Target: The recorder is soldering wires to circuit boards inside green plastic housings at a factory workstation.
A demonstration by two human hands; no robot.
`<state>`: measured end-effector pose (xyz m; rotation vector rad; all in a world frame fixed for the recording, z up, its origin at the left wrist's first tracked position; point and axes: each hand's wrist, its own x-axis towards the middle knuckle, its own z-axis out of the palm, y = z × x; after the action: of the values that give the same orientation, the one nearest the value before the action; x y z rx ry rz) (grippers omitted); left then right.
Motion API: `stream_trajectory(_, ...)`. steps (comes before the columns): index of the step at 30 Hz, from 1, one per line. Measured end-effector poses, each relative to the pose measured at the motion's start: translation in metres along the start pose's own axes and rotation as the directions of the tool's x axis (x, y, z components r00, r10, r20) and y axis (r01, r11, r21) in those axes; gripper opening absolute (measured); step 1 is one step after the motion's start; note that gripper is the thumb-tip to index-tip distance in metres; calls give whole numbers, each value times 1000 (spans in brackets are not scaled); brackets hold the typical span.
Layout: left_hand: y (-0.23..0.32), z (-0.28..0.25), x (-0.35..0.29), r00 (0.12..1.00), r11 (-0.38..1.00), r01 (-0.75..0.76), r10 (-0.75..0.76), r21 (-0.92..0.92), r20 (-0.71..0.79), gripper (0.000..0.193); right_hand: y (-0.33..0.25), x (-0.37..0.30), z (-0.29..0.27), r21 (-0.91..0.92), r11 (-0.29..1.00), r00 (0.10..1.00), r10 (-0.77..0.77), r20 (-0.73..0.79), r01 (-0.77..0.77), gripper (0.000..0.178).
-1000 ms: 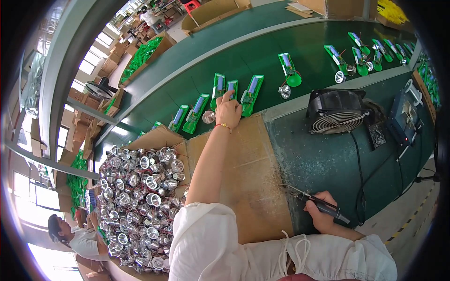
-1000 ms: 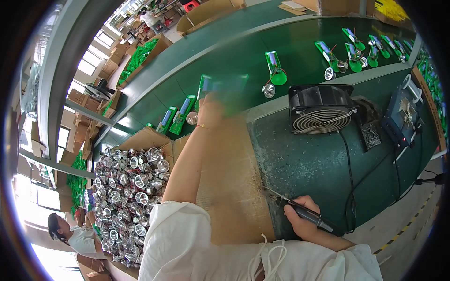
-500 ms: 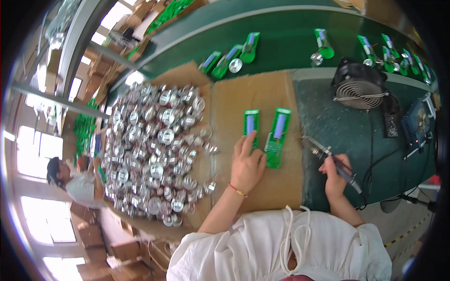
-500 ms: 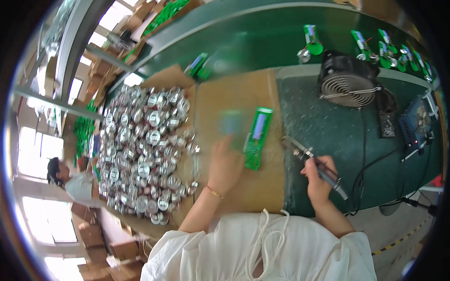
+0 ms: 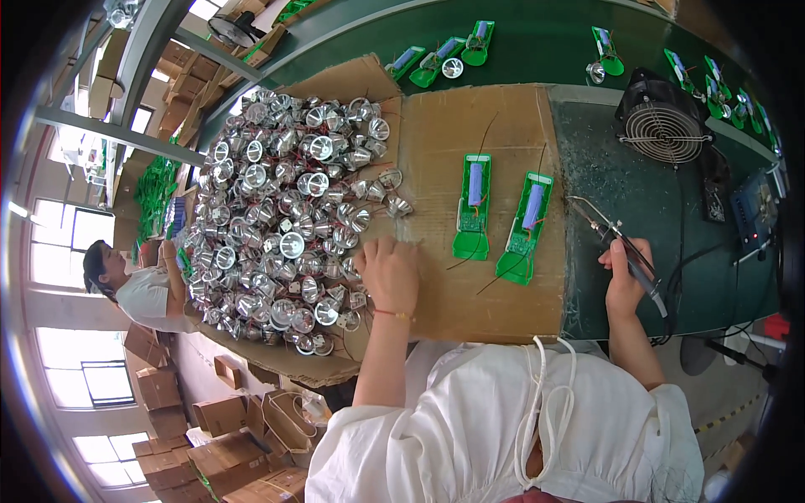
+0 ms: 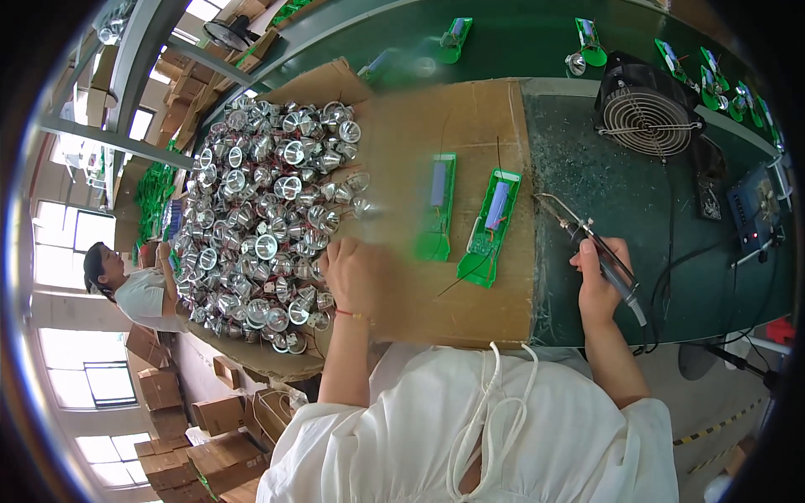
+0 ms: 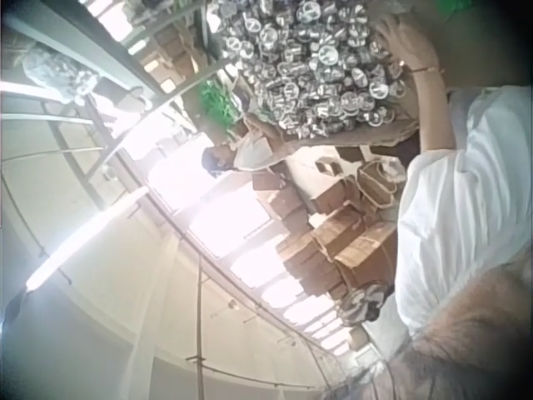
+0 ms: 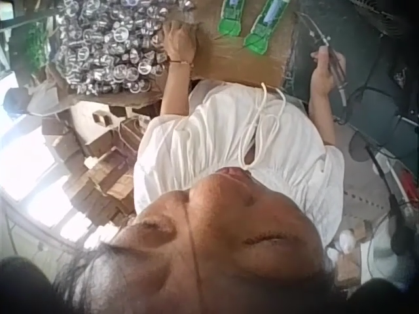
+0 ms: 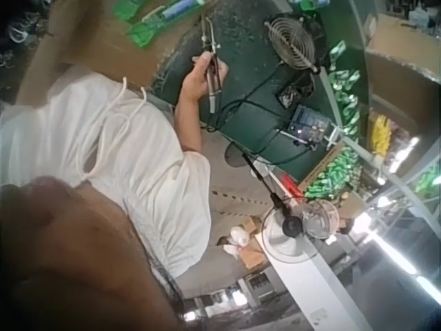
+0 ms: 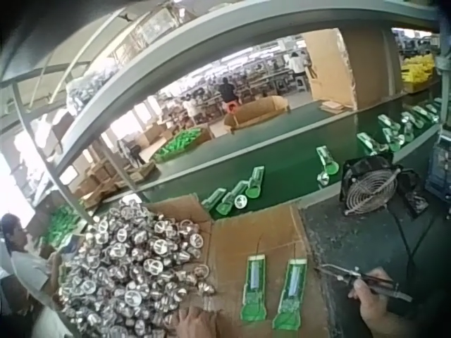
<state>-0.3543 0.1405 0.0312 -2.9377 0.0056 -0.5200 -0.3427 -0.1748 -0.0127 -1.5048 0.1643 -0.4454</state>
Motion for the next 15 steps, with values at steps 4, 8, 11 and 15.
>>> stream_trajectory(4, 6, -7, 2, 988, 848, 134, -156, -513, -1, 11, -4, -7, -5, -45, 999, 999, -30, -12, 29, 13)
stream_trajectory(8, 45, -43, 0, 909, 446, 416, -172, -792, 381, 13, -16, -23, -10, 7, 997, 995, -72, 71, 72, 14)
stream_trajectory(11, 64, -22, -4, 970, 569, 232, -71, -789, 234, 9, -30, -38, -9, 56, 995, 957, -90, 274, 78, 16)
stream_trajectory(15, 78, 11, -6, 1000, 691, -1, 21, -722, 19, 9, -28, -43, -3, -73, 983, 917, -131, 376, 170, 15)
